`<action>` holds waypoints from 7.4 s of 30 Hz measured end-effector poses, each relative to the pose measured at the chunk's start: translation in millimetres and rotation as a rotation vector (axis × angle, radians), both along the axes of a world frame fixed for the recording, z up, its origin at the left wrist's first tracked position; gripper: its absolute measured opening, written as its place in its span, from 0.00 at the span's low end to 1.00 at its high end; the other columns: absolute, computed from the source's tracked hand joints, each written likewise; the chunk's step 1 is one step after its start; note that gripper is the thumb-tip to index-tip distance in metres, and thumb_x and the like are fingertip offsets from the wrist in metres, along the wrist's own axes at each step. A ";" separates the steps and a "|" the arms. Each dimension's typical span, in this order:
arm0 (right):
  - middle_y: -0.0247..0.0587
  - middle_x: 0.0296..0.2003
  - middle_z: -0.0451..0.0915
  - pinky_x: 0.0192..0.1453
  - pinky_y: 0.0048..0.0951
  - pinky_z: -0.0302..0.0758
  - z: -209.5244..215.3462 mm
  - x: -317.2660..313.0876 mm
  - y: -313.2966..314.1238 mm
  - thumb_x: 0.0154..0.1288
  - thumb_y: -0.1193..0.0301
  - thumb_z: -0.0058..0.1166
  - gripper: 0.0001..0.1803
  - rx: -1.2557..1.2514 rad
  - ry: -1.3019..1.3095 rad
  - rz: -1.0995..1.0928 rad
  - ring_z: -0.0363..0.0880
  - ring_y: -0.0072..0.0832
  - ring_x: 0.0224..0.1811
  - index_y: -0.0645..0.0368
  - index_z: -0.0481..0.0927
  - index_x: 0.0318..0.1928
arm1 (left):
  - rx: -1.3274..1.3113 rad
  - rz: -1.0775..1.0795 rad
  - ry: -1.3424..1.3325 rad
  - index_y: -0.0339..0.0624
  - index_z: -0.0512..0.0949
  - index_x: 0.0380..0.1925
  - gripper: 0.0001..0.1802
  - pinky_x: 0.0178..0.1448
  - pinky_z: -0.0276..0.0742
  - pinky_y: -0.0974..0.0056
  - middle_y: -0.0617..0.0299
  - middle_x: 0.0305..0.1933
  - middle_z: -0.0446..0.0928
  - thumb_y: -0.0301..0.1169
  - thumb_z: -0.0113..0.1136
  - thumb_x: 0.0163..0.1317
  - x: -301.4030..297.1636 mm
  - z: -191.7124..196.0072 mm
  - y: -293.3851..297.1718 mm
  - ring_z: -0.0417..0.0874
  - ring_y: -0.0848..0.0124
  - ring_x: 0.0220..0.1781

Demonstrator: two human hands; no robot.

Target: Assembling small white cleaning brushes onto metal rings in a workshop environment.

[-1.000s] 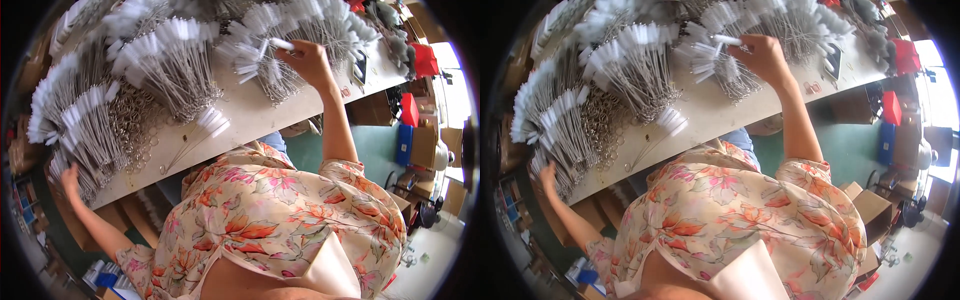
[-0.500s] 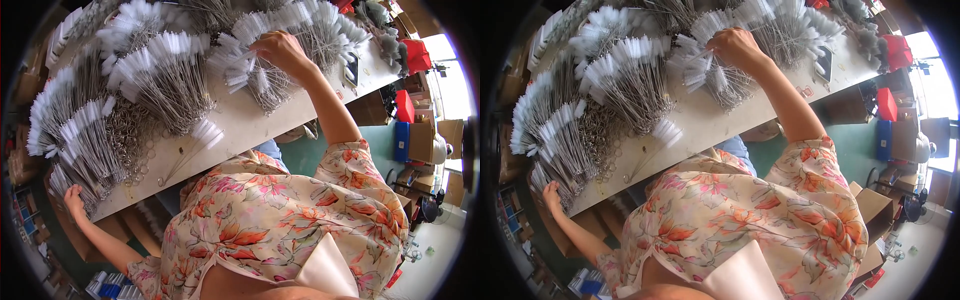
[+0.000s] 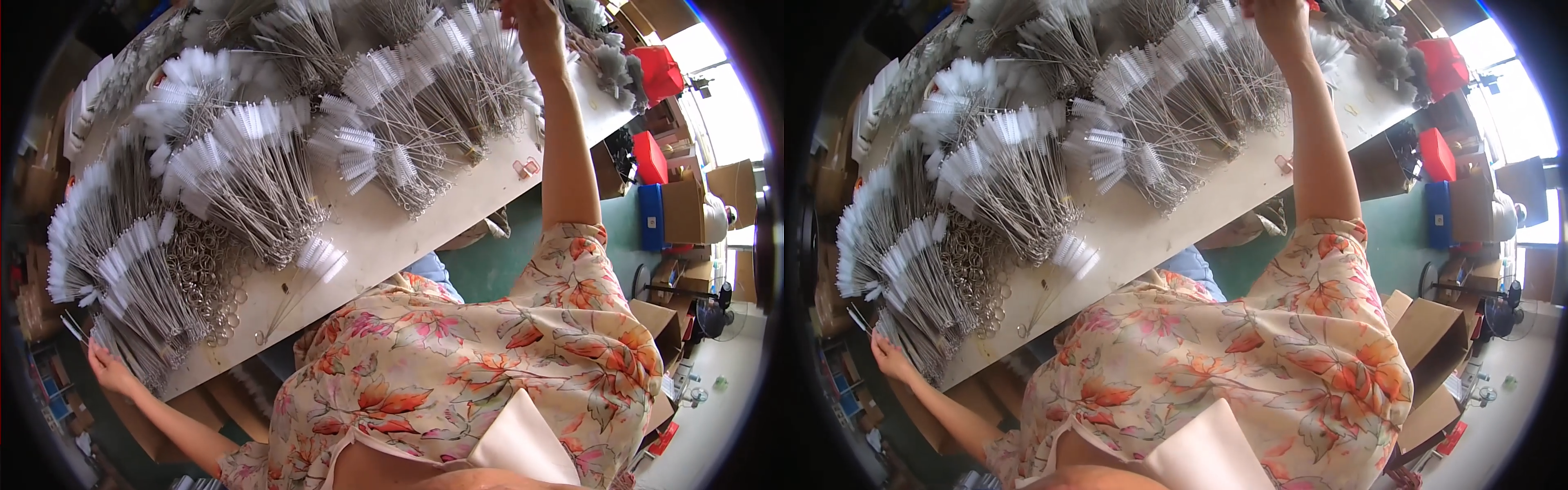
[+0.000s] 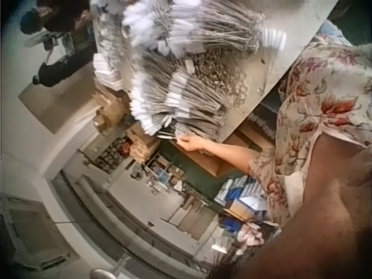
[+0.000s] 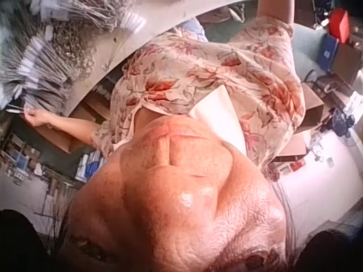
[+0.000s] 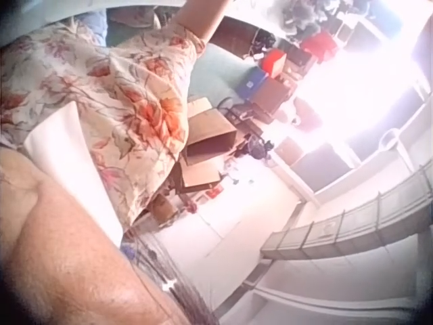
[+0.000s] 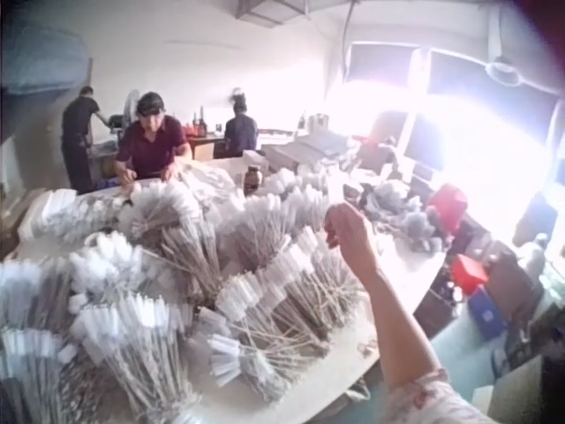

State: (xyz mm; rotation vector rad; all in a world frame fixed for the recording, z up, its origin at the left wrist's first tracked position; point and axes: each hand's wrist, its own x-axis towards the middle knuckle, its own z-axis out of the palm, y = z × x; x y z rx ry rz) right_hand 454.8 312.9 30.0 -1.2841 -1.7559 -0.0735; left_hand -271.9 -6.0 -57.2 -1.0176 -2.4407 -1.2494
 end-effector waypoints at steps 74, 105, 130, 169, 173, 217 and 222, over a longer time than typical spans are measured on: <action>0.31 0.22 0.77 0.24 0.15 0.68 -40.8 -248.6 -189.8 0.65 0.65 0.50 0.11 -1.664 0.363 1.344 0.71 0.13 0.21 0.60 0.77 0.34 | 0.323 -1.361 -0.142 0.42 0.77 0.28 0.11 0.51 0.71 0.52 0.61 0.34 0.75 0.33 0.68 0.47 294.7 31.0 33.3 0.75 0.67 0.38; 0.31 0.26 0.78 0.24 0.17 0.67 -52.8 -294.9 -201.1 0.62 0.69 0.54 0.09 -1.432 0.413 1.387 0.69 0.14 0.19 0.62 0.79 0.36 | 0.032 -1.189 -0.496 0.34 0.77 0.34 0.09 0.39 0.77 0.72 0.46 0.47 0.74 0.14 0.52 0.54 245.1 63.1 13.1 0.79 0.73 0.38; 0.30 0.24 0.77 0.25 0.16 0.69 -12.0 -293.7 -197.2 0.59 0.67 0.58 0.10 -1.272 0.709 1.279 0.70 0.13 0.22 0.62 0.81 0.35 | 0.394 -0.975 -0.082 0.27 0.75 0.43 0.17 0.40 0.82 0.69 0.49 0.41 0.78 0.14 0.58 0.50 277.1 65.1 21.2 0.83 0.67 0.38; 0.34 0.28 0.78 0.27 0.16 0.71 -35.2 -327.9 -235.9 0.58 0.76 0.57 0.06 -1.218 0.760 1.436 0.74 0.17 0.25 0.65 0.79 0.36 | 0.140 -0.844 -0.430 0.33 0.75 0.38 0.11 0.56 0.69 0.60 0.51 0.41 0.79 0.31 0.48 0.65 257.2 82.4 -24.7 0.77 0.64 0.48; 0.36 0.34 0.78 0.38 0.20 0.76 -55.4 -351.5 -256.2 0.55 0.79 0.59 0.08 -0.950 0.728 1.476 0.79 0.22 0.32 0.64 0.78 0.36 | 0.626 -0.805 -0.933 0.32 0.74 0.34 0.12 0.51 0.72 0.62 0.48 0.42 0.77 0.31 0.46 0.65 266.3 69.1 -33.3 0.79 0.64 0.43; 0.38 0.32 0.79 0.42 0.23 0.73 -72.3 -316.7 -179.2 0.56 0.78 0.57 0.06 -1.198 0.294 1.202 0.77 0.21 0.36 0.64 0.80 0.35 | -0.202 -0.991 -0.823 0.33 0.73 0.45 0.14 0.50 0.74 0.66 0.57 0.41 0.77 0.30 0.51 0.63 74.3 85.9 0.0 0.79 0.70 0.42; 0.40 0.35 0.80 0.43 0.22 0.74 -36.9 -271.8 -116.4 0.57 0.78 0.56 0.08 -1.044 0.224 1.006 0.78 0.22 0.38 0.64 0.80 0.38 | -0.334 -0.656 -0.391 0.36 0.74 0.46 0.16 0.46 0.72 0.70 0.61 0.43 0.77 0.36 0.50 0.64 -8.9 61.9 168.8 0.78 0.75 0.43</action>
